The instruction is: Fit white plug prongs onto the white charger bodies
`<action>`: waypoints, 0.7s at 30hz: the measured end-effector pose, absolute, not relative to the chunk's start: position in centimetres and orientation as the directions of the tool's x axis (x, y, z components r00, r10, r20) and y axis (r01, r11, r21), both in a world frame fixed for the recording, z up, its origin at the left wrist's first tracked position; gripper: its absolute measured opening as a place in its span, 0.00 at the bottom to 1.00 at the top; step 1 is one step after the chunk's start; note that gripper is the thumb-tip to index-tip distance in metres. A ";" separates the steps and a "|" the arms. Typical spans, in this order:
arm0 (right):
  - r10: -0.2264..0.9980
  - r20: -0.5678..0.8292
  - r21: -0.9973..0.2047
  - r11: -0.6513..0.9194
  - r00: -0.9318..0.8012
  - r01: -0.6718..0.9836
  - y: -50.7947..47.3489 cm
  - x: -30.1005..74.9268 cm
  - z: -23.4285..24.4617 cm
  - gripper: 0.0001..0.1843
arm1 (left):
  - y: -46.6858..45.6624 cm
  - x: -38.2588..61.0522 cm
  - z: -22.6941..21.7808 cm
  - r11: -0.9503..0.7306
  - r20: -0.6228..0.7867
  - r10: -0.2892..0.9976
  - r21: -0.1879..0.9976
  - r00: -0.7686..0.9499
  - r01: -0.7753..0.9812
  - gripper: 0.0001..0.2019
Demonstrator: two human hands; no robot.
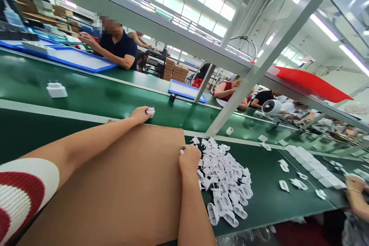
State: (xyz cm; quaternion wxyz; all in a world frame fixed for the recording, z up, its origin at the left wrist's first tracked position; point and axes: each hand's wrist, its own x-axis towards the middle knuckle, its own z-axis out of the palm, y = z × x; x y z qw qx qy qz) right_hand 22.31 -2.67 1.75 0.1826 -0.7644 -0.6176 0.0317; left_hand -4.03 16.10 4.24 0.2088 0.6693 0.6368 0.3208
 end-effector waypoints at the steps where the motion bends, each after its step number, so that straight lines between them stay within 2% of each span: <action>1: 0.954 0.182 -0.324 -0.171 0.239 0.930 -2.6 22.3 1.9 0.18 | 16.2 -4.3 4.4 -0.068 0.128 0.991 0.679 -0.026 0.731 0.18; 3: 0.950 0.188 -0.332 -0.176 0.248 0.927 -2.5 22.4 2.2 0.17 | 16.2 -4.3 4.7 0.002 0.078 0.994 0.654 -0.070 0.756 0.24; 4: 0.948 0.198 -0.341 -0.170 0.248 0.924 -2.3 22.3 2.4 0.17 | 16.0 -4.0 4.8 0.025 0.096 0.989 0.638 -0.112 0.770 0.30; 6: 0.939 0.257 -0.380 -0.119 0.228 0.917 -2.0 22.2 2.5 0.16 | 15.2 -3.1 4.8 -0.021 0.272 0.945 0.606 -0.183 0.795 0.42; 7: 0.931 0.303 -0.403 -0.070 0.205 0.912 -1.8 22.0 2.5 0.16 | 14.6 -2.4 4.7 -0.098 0.389 0.904 0.592 -0.177 0.800 0.45; 9: 0.912 0.387 -0.429 0.048 0.136 0.902 -1.5 21.5 2.5 0.15 | 12.8 -1.1 4.1 -0.324 0.576 0.815 0.552 -0.070 0.768 0.43; 11: 0.909 0.415 -0.425 0.143 0.051 0.894 -1.5 20.8 2.4 0.14 | 10.7 0.1 3.0 -0.547 0.628 0.766 0.521 0.140 0.655 0.35; 14: 0.907 0.420 -0.441 0.242 -0.040 0.864 -1.8 19.7 2.5 0.17 | 8.6 1.0 1.3 -0.739 0.526 0.668 0.550 0.527 0.389 0.28; 16: 0.902 0.432 -0.496 0.260 -0.025 0.829 -2.1 19.1 2.8 0.18 | 8.0 1.1 0.6 -0.719 0.370 0.588 0.647 0.719 0.254 0.31; 19: 0.896 0.439 -0.616 0.250 0.061 0.747 -2.4 18.4 2.9 0.21 | 7.7 1.3 1.0 -0.582 0.166 0.502 0.791 0.849 0.190 0.31; 21: 0.894 0.434 -0.687 0.251 0.109 0.682 -2.4 18.0 2.6 0.23 | 7.4 1.5 1.8 -0.529 0.110 0.487 0.827 0.866 0.192 0.29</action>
